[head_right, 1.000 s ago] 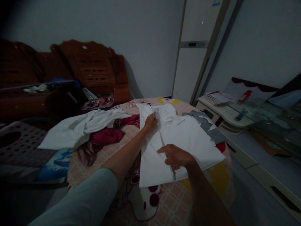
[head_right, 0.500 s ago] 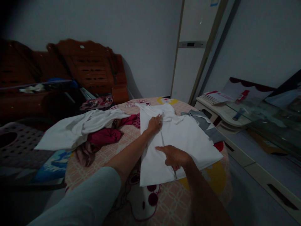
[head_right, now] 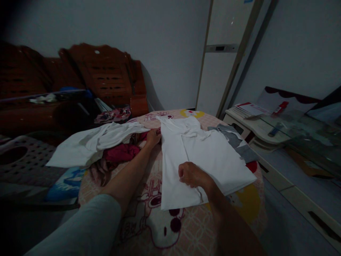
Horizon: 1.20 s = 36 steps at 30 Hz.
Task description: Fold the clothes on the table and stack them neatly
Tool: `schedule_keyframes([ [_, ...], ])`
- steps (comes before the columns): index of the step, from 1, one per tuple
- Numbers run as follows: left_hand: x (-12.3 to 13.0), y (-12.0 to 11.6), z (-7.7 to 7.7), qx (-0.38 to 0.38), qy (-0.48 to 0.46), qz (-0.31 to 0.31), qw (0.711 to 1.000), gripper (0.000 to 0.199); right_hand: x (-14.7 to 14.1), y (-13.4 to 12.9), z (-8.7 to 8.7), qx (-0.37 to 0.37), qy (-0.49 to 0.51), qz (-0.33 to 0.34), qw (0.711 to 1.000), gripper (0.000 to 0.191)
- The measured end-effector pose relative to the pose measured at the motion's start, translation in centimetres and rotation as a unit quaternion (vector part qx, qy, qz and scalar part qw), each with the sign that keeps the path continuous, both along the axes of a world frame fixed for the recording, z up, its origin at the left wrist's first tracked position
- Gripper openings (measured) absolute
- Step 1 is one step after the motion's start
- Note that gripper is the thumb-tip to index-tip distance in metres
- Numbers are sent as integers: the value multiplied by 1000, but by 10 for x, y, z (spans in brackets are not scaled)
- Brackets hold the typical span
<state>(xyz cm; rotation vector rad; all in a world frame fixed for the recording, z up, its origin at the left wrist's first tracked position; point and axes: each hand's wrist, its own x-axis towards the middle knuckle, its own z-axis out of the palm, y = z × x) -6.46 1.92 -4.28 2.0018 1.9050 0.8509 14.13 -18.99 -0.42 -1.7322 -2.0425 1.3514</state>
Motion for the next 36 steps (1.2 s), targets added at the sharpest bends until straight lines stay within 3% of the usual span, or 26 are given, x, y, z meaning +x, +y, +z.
schedule_keyframes([
  [3,-4,1,-1,-40,20,-22,999,42,-14,-6,9,88,-25,11,996,5],
  [6,2,4,-3,-60,20,-30,998,43,-36,-19,14,172,-38,89,980,14],
  [9,3,8,-7,-60,-6,-27,998,46,-58,-34,5,227,-109,176,952,30],
  [11,0,11,-9,-46,-45,-43,997,51,-66,-40,-3,248,-148,231,929,42],
  [15,-10,15,-12,-88,-179,-134,971,48,-67,-41,-7,238,-177,290,910,32],
  [18,-15,15,-13,-153,-280,-170,932,46,-64,-36,-2,232,-194,290,908,31],
  [21,-14,14,-15,-142,-329,-152,921,42,-63,-35,1,237,-199,275,910,38],
  [26,-9,14,-17,-99,-323,-118,934,36,-59,-43,-5,248,-192,245,917,30],
  [28,-6,14,-16,-99,-283,-109,948,37,-55,-46,-9,256,-188,253,914,16],
  [30,-3,14,-14,-94,-230,-89,965,41,-53,-47,-10,259,-172,258,915,16],
  [33,0,14,-8,-83,-167,-57,981,49,-57,-45,-6,258,-118,221,933,16],
  [36,-2,15,-2,-67,-136,-36,988,54,-70,-41,0,207,-51,179,961,11],
])
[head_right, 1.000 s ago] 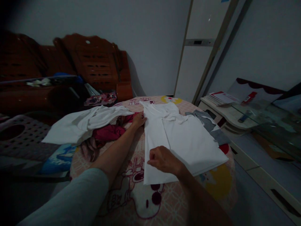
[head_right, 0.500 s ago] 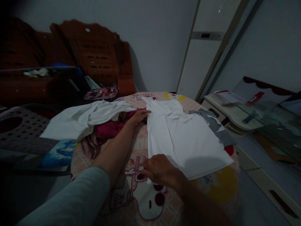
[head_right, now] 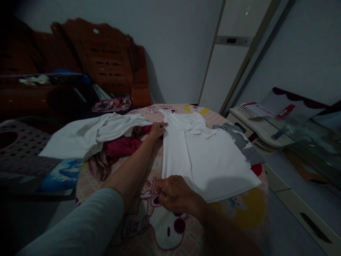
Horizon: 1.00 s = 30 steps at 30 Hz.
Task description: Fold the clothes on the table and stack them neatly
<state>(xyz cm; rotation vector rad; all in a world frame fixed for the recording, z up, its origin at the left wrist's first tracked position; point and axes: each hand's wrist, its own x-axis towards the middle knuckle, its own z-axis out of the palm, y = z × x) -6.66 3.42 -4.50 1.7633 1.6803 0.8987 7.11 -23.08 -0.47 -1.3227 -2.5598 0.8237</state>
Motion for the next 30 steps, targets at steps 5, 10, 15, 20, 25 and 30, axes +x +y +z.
schedule_keyframes([
  [5,-17,4,10,24,36,22,999,56,-23,5,-7,-38,98,-8,994,12],
  [10,-44,4,15,31,66,52,996,54,-44,6,-21,-37,205,7,978,20],
  [15,-58,-1,16,35,102,42,993,56,-57,6,-29,-62,259,14,964,26],
  [20,-57,-3,17,38,153,24,987,56,-55,3,-32,-124,247,14,961,28],
  [25,-65,0,33,49,178,-5,983,47,-44,5,-28,-185,269,65,943,17],
  [30,-55,0,41,65,173,-158,970,38,-20,19,-24,-242,268,-26,932,13],
])
